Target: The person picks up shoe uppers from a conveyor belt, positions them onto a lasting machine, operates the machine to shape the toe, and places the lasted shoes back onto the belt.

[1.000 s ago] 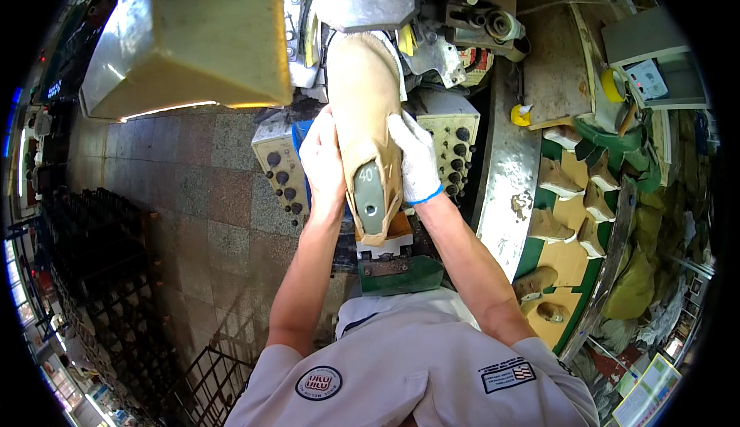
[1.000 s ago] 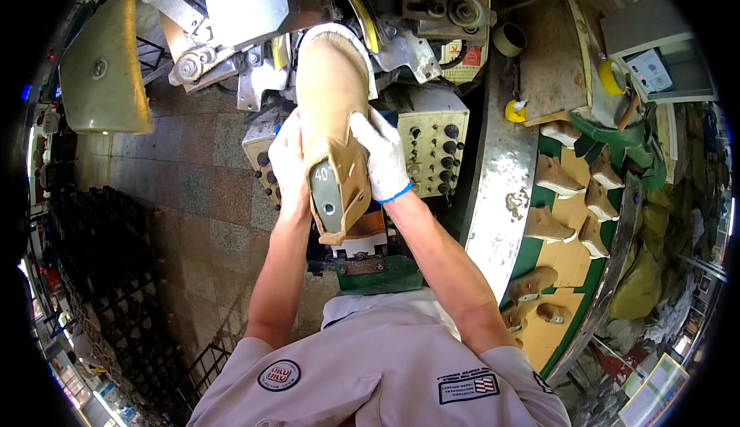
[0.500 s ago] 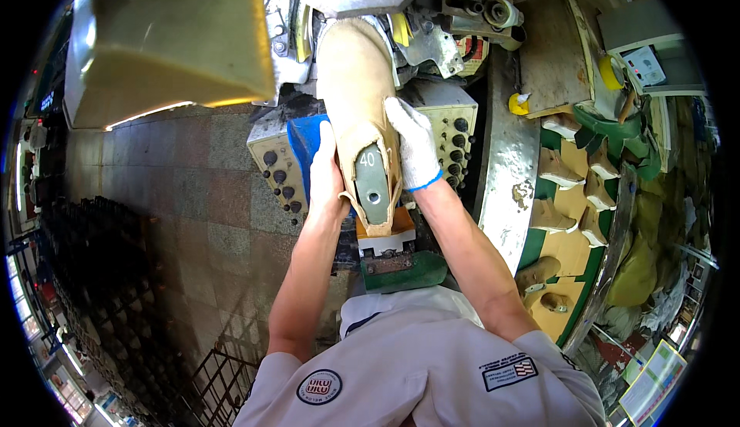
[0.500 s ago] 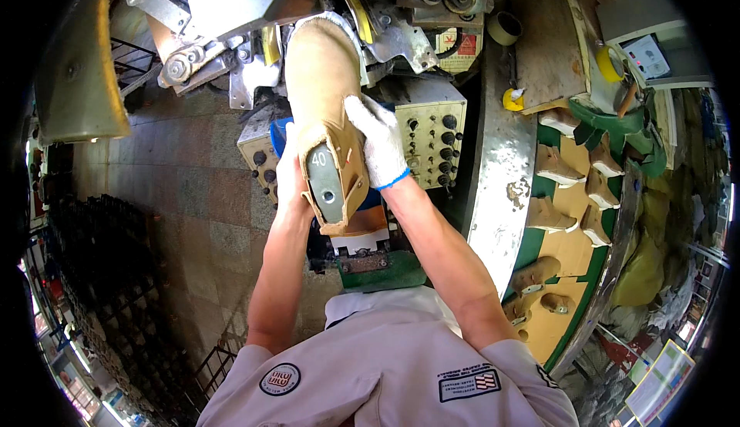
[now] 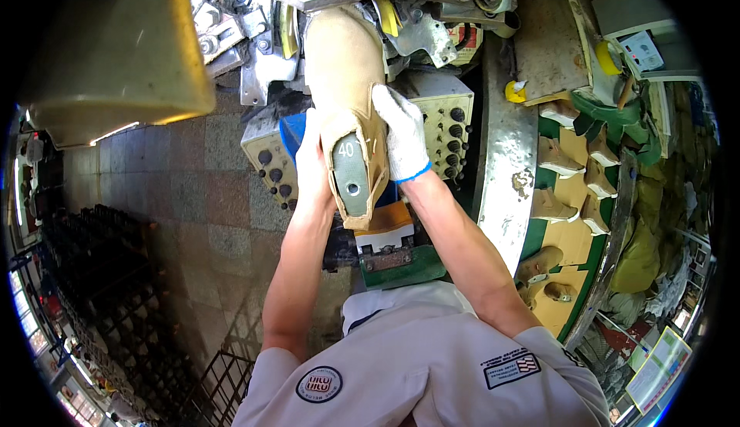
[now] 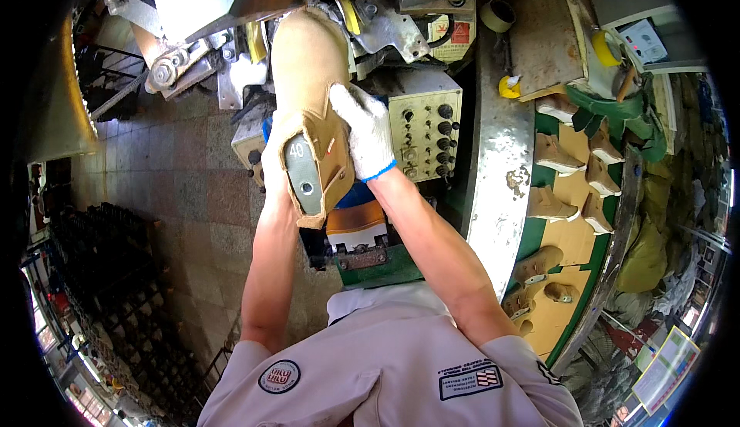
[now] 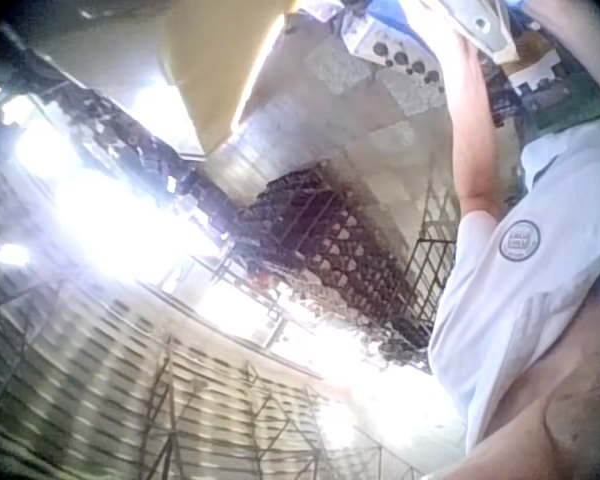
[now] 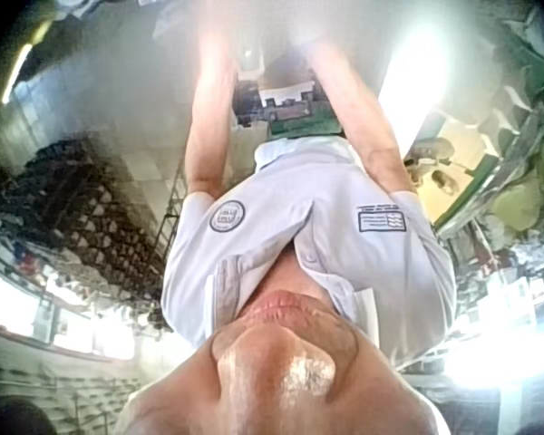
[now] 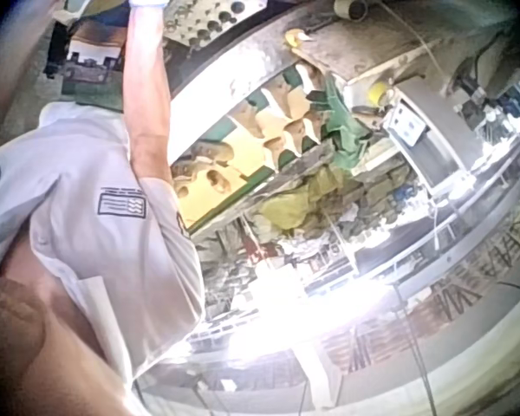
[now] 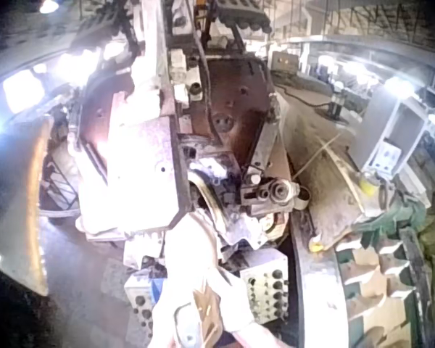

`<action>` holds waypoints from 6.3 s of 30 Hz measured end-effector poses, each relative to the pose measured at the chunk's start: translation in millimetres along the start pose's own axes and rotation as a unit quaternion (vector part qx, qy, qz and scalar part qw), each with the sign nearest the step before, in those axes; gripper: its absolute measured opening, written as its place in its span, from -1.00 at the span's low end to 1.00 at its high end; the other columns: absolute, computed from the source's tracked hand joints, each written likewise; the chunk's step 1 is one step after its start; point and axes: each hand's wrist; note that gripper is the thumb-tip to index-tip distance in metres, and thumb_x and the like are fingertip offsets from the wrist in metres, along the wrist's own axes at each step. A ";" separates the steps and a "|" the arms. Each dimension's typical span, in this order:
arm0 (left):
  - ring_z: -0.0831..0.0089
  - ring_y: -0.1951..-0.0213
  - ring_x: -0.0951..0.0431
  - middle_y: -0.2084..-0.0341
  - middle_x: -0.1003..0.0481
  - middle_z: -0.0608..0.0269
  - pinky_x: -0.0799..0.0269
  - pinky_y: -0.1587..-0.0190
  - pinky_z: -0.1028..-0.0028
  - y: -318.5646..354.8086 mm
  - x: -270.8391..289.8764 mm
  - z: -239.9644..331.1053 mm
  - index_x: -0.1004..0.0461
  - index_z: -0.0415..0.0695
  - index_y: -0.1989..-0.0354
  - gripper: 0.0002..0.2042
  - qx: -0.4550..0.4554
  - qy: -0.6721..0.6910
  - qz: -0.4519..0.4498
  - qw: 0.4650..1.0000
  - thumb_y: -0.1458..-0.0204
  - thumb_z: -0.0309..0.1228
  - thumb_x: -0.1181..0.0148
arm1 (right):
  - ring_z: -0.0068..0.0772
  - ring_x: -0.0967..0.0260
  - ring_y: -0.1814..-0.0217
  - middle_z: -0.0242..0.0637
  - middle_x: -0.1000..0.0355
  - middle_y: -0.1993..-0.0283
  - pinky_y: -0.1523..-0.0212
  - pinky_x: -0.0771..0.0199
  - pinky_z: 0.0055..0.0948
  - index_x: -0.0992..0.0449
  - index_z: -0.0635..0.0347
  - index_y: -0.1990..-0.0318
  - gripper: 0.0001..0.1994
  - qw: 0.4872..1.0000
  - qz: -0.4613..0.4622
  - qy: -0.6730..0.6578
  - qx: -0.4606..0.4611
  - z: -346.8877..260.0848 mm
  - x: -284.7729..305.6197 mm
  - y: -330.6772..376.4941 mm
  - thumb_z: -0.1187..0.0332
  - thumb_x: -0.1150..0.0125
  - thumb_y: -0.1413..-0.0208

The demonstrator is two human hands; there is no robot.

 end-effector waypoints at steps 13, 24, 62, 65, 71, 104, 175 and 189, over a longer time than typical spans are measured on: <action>0.24 -0.07 -0.57 -0.11 -0.51 0.02 -0.53 -0.16 0.23 -11.4 10.4 -15.9 -0.30 -0.19 -0.34 -0.46 0.021 0.078 -0.005 0.997 -0.44 -0.02 0.20 | -0.28 -0.23 -0.43 0.03 -0.24 -0.44 -0.43 -0.18 -0.36 -0.04 0.43 -0.48 -0.34 0.971 -0.012 0.203 0.127 -13.7 -4.5 3.0 0.29 -0.12 -0.37; 0.37 0.06 -0.62 -0.01 -0.55 0.15 -0.60 -0.03 0.34 -18.1 6.2 -28.6 -0.37 -0.17 -0.24 -0.53 -0.018 -0.007 0.052 0.998 -0.45 -0.05 0.20 | -0.36 -0.11 -0.51 -0.15 -0.16 -0.51 -0.51 -0.06 -0.36 -0.09 0.30 -0.51 -0.38 0.983 -0.068 0.128 0.113 -8.5 9.8 -22.5 0.33 -0.08 -0.37; 0.42 0.20 -0.65 0.19 -0.66 0.06 -0.56 0.07 0.40 -23.6 22.4 -28.2 -0.55 -0.37 -0.04 -0.28 -0.084 -0.155 0.014 0.984 -0.44 0.13 0.33 | -0.51 -0.41 0.19 -0.23 -0.60 0.19 0.14 -0.48 -0.40 -0.61 0.46 0.04 -0.55 0.967 0.116 0.224 0.033 24.1 15.4 -6.8 0.11 -0.25 -0.30; 0.43 0.20 -0.64 0.21 -0.67 0.07 -0.54 0.07 0.41 -28.4 26.1 -31.4 -0.58 -0.36 -0.02 -0.27 -0.094 -0.196 0.008 0.976 -0.44 0.12 0.35 | -0.52 -0.38 0.25 -0.25 -0.58 0.28 0.21 -0.45 -0.37 -0.62 0.44 0.14 -0.57 0.972 0.100 0.205 0.056 31.2 19.6 -11.4 0.10 -0.23 -0.32; 0.41 0.19 -0.65 0.21 -0.67 0.06 -0.53 0.06 0.40 -35.5 32.1 -32.1 -0.58 -0.35 -0.02 -0.27 -0.108 -0.220 0.003 0.970 -0.45 0.11 0.38 | -0.52 -0.39 0.24 -0.24 -0.58 0.28 0.19 -0.46 -0.38 -0.62 0.42 0.14 -0.59 0.975 0.089 0.191 0.077 34.3 19.0 -15.6 0.11 -0.21 -0.33; -0.15 -0.11 -0.54 -0.09 -0.49 -0.28 -0.42 -0.18 0.14 61.2 -57.7 -22.6 -0.20 -0.23 -0.40 -0.18 -0.307 -0.597 0.180 0.719 0.05 -0.33 -0.47 | -0.45 -0.53 -0.09 -0.07 -0.56 -0.13 -0.14 -0.50 -0.51 -0.34 0.54 -0.30 -0.48 0.982 0.120 0.145 0.028 -38.9 134.5 162.6 0.40 -0.25 -0.26; 0.48 0.14 -0.57 0.14 -0.58 0.16 -0.46 0.00 0.51 173.2 -185.7 -120.5 -0.48 -0.34 -0.14 -0.55 -0.127 -0.185 -0.205 0.953 -0.05 -0.48 -0.32 | 0.26 -0.47 -0.05 0.22 -0.41 -0.15 -0.01 -0.54 -0.01 -0.40 0.35 -0.21 -0.15 0.656 0.154 0.607 0.422 -144.0 169.5 268.9 0.35 -0.60 0.39; 0.10 -0.13 -0.58 -0.11 -0.51 -0.21 -0.43 -0.22 0.21 153.2 -243.7 -295.5 -0.32 -0.42 -0.30 -0.44 0.048 -0.409 -0.383 0.827 -0.33 -0.18 -0.14 | -0.26 -0.52 -0.16 -0.02 -0.53 -0.16 -0.20 -0.48 -0.33 -0.27 0.31 -0.40 -0.16 0.896 0.390 0.150 0.153 -157.1 364.9 397.3 0.27 -0.51 0.06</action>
Point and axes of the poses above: each hand's wrist, its own y-axis away from the middle knuckle, its own x-axis out of the back of the hand, z = x × y
